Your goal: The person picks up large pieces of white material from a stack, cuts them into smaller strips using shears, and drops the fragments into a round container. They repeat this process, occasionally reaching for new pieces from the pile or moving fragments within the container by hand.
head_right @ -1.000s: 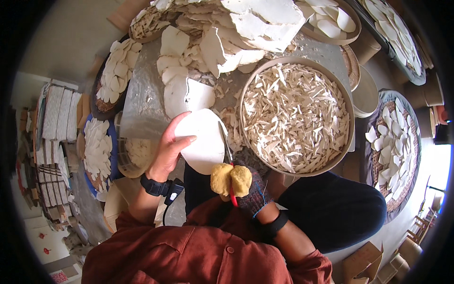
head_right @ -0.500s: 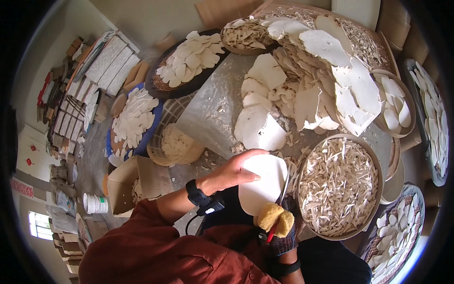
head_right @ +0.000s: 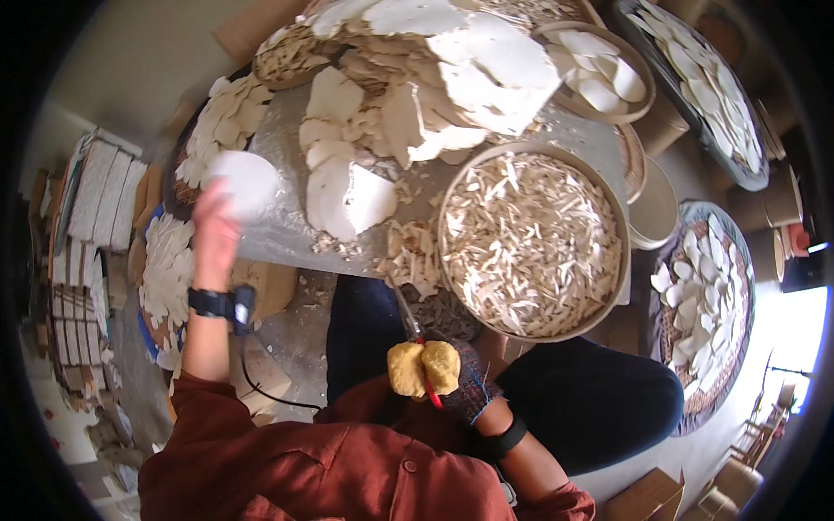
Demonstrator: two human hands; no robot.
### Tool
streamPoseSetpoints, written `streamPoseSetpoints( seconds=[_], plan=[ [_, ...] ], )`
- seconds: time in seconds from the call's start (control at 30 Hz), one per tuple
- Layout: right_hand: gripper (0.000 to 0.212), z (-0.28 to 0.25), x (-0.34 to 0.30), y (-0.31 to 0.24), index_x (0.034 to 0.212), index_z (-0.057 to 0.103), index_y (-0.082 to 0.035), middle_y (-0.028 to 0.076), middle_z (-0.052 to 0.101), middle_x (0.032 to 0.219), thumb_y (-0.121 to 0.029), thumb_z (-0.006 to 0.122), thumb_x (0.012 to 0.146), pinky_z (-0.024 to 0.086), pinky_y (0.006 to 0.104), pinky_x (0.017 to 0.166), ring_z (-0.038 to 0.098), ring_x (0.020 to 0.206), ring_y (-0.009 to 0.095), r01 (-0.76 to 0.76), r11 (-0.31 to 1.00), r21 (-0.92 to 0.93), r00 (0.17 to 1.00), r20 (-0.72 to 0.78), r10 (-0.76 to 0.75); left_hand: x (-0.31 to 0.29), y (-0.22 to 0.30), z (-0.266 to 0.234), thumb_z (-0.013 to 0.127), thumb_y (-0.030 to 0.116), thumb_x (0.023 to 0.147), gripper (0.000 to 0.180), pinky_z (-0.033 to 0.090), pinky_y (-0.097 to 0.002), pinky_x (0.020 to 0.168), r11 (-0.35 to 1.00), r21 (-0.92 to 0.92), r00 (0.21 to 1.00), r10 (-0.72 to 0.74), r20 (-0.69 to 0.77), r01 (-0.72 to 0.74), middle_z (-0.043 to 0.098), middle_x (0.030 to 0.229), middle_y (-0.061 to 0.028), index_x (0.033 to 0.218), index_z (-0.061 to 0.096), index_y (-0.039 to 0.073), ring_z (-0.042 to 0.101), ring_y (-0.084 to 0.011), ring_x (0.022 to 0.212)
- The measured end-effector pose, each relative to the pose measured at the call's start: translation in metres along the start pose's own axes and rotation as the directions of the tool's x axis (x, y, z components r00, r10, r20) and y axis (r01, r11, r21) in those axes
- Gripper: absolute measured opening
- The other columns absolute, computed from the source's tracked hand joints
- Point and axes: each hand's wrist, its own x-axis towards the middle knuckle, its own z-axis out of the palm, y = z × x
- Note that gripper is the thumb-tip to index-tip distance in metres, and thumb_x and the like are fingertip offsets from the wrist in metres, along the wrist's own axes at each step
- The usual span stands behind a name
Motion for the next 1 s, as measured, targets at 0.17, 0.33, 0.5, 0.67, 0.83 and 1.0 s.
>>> streamPoseSetpoints(
  seconds=[0.17, 0.33, 0.5, 0.67, 0.83, 1.0],
  plan=[
    [0.029, 0.019, 0.001, -0.022, 0.107, 0.06, -0.004, 0.011, 0.066, 0.098, -0.016, 0.067, 0.081, 0.05, 0.032, 0.083, 0.065, 0.092, 0.022, 0.229, 0.797, -0.559, 0.972, 0.169, -0.161, -0.001, 0.001, 0.055, 0.062, 0.012, 0.087, 0.028, 0.05, -0.0263, 0.082, 0.96, 0.128, 0.872, 0.167, 0.461, -0.251, 0.066, 0.096, -0.0101, 0.111, 0.06, -0.002, 0.064, -0.0154, 0.091],
    [0.035, 0.037, -0.004, -0.053, 0.111, 0.058, -0.01, 0.017, 0.064, 0.088, -0.024, 0.061, 0.079, 0.053, 0.0397, 0.066, 0.065, 0.076, 0.034, 0.408, 0.53, -0.743, 0.913, 0.346, -0.217, -0.059, -0.067, 0.185, 0.067, 0.019, 0.082, 0.018, 0.05, -0.0313, 0.068, 0.706, 0.395, 0.545, -0.014, 0.838, -0.588, 0.066, 0.08, -0.0105, 0.083, 0.069, 0.001, 0.064, -0.0204, 0.075],
    [0.039, 0.032, -0.008, -0.058, 0.114, 0.056, -0.011, 0.016, 0.064, 0.089, -0.025, 0.062, 0.078, 0.053, 0.0397, 0.066, 0.065, 0.076, 0.035, 0.412, 0.531, -0.74, 0.911, 0.333, -0.243, -0.073, -0.096, 0.221, 0.069, 0.019, 0.074, 0.017, 0.05, -0.0388, 0.069, 0.316, 0.559, 0.568, -0.073, 0.82, -0.766, 0.062, 0.077, -0.0143, 0.071, 0.065, 0.003, 0.062, -0.0321, 0.074],
    [0.039, 0.026, -0.009, -0.059, 0.115, 0.055, -0.011, 0.015, 0.065, 0.09, -0.026, 0.062, 0.079, 0.053, 0.0407, 0.066, 0.065, 0.077, 0.036, 0.336, 0.545, -0.768, 0.941, 0.301, -0.156, -0.069, -0.064, 0.197, 0.072, 0.016, 0.075, 0.014, 0.046, -0.0275, 0.061, 0.631, 0.531, 0.535, -0.209, 0.819, -0.566, 0.06, 0.071, -0.0049, 0.072, 0.066, 0.003, 0.058, -0.015, 0.065],
    [0.039, 0.028, -0.007, -0.064, 0.112, 0.056, -0.009, 0.014, 0.065, 0.091, -0.024, 0.065, 0.078, 0.052, 0.0396, 0.069, 0.065, 0.08, 0.035, 0.403, 0.626, -0.668, 0.912, 0.35, -0.213, -0.081, -0.041, 0.175, 0.074, 0.018, 0.077, 0.019, 0.045, -0.0233, 0.063, 0.621, 0.45, 0.363, -0.272, 0.892, -0.641, 0.057, 0.078, -0.001, 0.089, 0.068, 0.006, 0.053, -0.01, 0.07],
    [0.037, 0.029, -0.004, -0.064, 0.109, 0.058, -0.007, 0.012, 0.066, 0.093, -0.023, 0.067, 0.077, 0.052, 0.0378, 0.073, 0.066, 0.084, 0.033, 0.448, 0.668, -0.594, 0.888, 0.384, -0.253, -0.097, -0.08, 0.207, 0.066, 0.011, 0.078, 0.01, 0.049, -0.0363, 0.068, 0.36, 0.341, 0.362, -0.01, 0.932, -0.869, 0.059, 0.085, -0.0083, 0.087, 0.067, 0.007, 0.061, -0.0255, 0.079]
  ],
)
